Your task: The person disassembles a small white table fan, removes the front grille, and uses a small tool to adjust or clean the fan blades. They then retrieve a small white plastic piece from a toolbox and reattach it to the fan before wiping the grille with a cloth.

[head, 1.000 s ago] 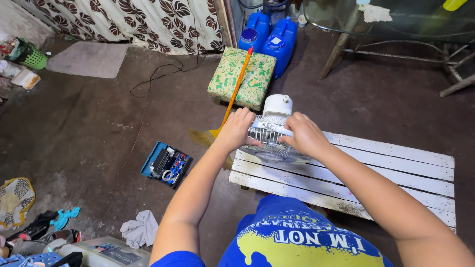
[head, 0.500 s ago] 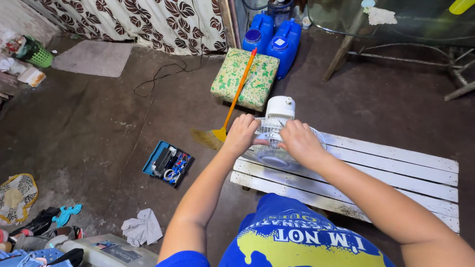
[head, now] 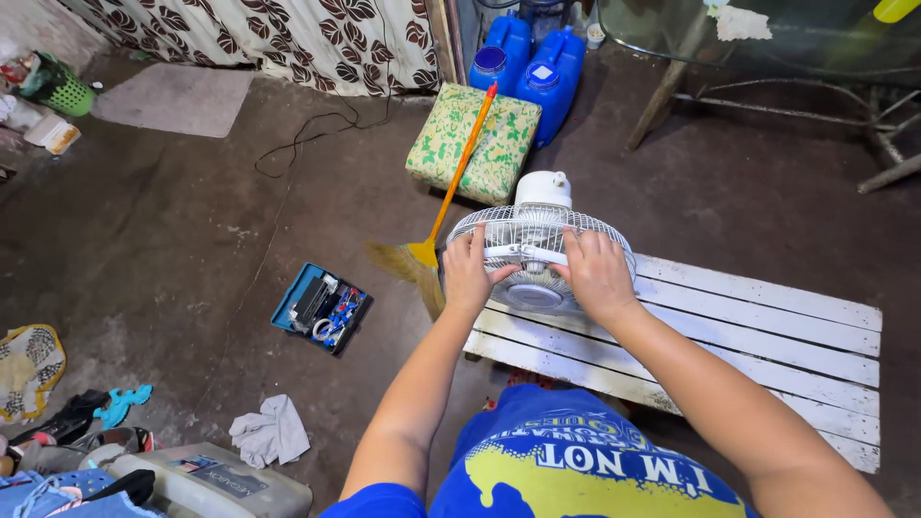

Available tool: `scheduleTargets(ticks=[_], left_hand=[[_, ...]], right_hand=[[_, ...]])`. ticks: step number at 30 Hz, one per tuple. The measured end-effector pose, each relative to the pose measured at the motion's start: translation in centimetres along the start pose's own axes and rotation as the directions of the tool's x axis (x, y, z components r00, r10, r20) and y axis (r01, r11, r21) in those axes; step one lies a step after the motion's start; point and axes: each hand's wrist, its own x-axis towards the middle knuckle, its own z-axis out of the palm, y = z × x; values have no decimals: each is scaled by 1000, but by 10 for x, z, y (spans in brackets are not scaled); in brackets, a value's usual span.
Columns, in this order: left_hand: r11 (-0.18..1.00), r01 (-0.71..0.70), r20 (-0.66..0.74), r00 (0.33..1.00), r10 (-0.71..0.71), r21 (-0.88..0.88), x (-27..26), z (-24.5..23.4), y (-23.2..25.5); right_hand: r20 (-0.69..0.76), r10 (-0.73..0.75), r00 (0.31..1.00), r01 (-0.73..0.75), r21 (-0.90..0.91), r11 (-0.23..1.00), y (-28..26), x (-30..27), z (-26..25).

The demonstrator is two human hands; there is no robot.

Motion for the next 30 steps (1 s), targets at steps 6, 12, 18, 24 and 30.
scheduleTargets(ticks=[6,12,18,24,30], left_hand=[[996,77,190,980,-66,-53,26,-30,13],[956,66,192,981,-10,-285,-9,-34,14],[951,252,476,868,-140,-181,-34,-25,55],[924,319,447,872,-199,-211,-51,2,127],[888,334,454,875,-168,-317,-67,61,228]], right_hand=[[67,72,995,-73,7,997,2,0,-6],[76,-33,997,24,123,992,16,-28,-21],[79,-54,995,33,248,968,51,-68,-43],[160,55,986,-119,425,897,102,-134,-75],[167,317,934,-349,624,699,170,-219,-100]])
